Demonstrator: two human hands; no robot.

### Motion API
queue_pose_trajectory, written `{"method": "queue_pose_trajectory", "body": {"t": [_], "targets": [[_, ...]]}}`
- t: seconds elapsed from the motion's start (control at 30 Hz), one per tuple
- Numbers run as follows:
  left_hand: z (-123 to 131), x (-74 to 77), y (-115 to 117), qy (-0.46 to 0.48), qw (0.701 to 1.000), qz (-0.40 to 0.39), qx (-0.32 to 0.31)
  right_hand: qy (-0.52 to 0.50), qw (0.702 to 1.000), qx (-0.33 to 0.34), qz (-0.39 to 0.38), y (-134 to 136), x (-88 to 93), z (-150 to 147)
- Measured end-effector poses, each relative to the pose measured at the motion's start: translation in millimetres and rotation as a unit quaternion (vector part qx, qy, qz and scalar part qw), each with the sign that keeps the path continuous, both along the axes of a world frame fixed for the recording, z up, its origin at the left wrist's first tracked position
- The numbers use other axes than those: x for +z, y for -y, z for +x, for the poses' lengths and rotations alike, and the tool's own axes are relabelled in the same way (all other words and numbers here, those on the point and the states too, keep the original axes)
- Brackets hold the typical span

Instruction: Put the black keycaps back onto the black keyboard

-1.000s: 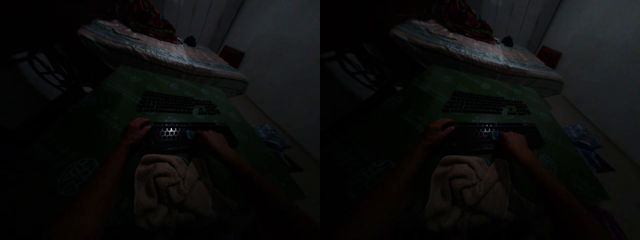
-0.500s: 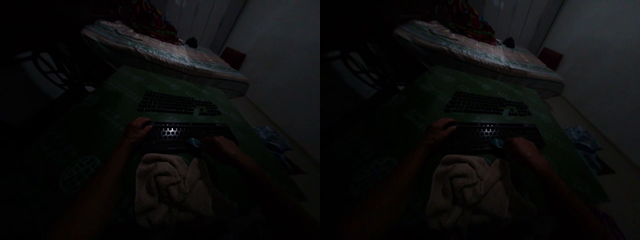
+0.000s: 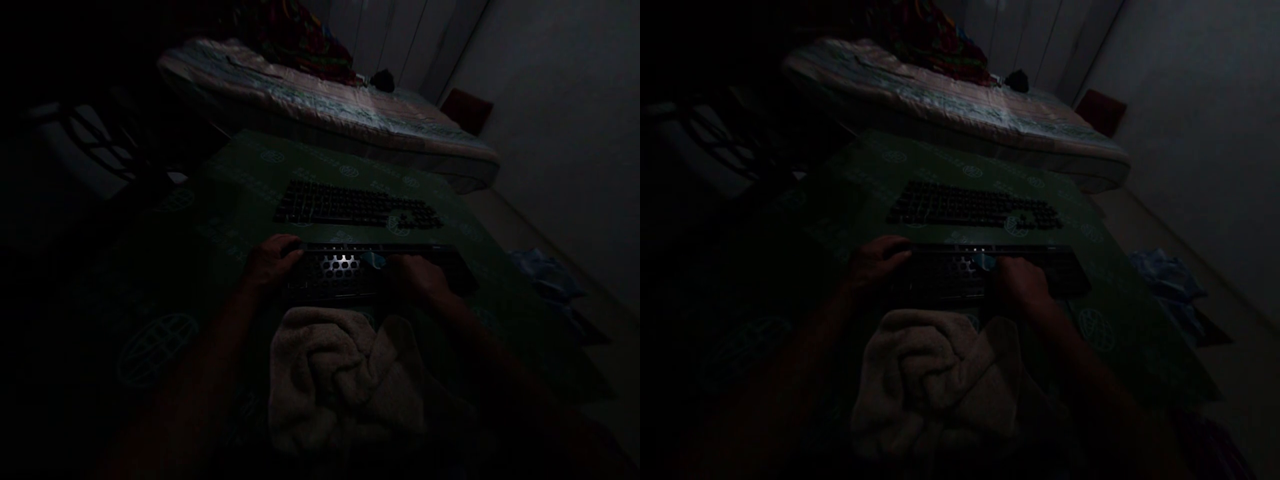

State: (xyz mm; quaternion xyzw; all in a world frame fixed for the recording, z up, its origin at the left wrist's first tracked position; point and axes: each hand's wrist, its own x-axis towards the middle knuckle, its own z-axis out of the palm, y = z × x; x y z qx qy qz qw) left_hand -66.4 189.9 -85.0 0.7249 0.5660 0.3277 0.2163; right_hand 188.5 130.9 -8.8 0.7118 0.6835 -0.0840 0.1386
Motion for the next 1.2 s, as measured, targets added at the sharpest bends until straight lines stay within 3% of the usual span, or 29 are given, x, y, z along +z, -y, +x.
{"method": "queue_pose_trajectory", "body": {"t": [0.17,0.47,0.6,0.73,0.87,0.97,1.2], "targets": [[0.0,-1.5,-0.3,0.007,1.000,0.009,-0.001,0.013,1.000,0.019,-0.012,2.9,3.8,-5.3],[2.2,3.4,2.8,0.008,1.000,0.001,0.007,0.062,0.989,0.124,-0.043,8.0,11.9,7.7],[1.7,2.8,1.2,0.003,1.000,0.000,0.001,0.065,0.992,0.102,-0.047,15.0,10.4,9.1],[1.4,1.4,-0.3,0.000,1.000,0.003,0.000,-0.017,0.994,0.083,-0.071,19.3,10.8,17.0],[1.8,2.1,1.3,0.001,1.000,0.006,0.000,-0.089,0.995,0.029,-0.020,14.8,12.9,27.9],[1.7,1.8,1.8,0.005,1.000,0.006,0.003,-0.074,0.997,-0.003,0.016,7.6,10.1,25.2],[1.2,0.3,1.2,0.006,1.000,0.001,0.007,0.029,0.998,0.047,0.017,-4.5,2.4,-2.7]]}}
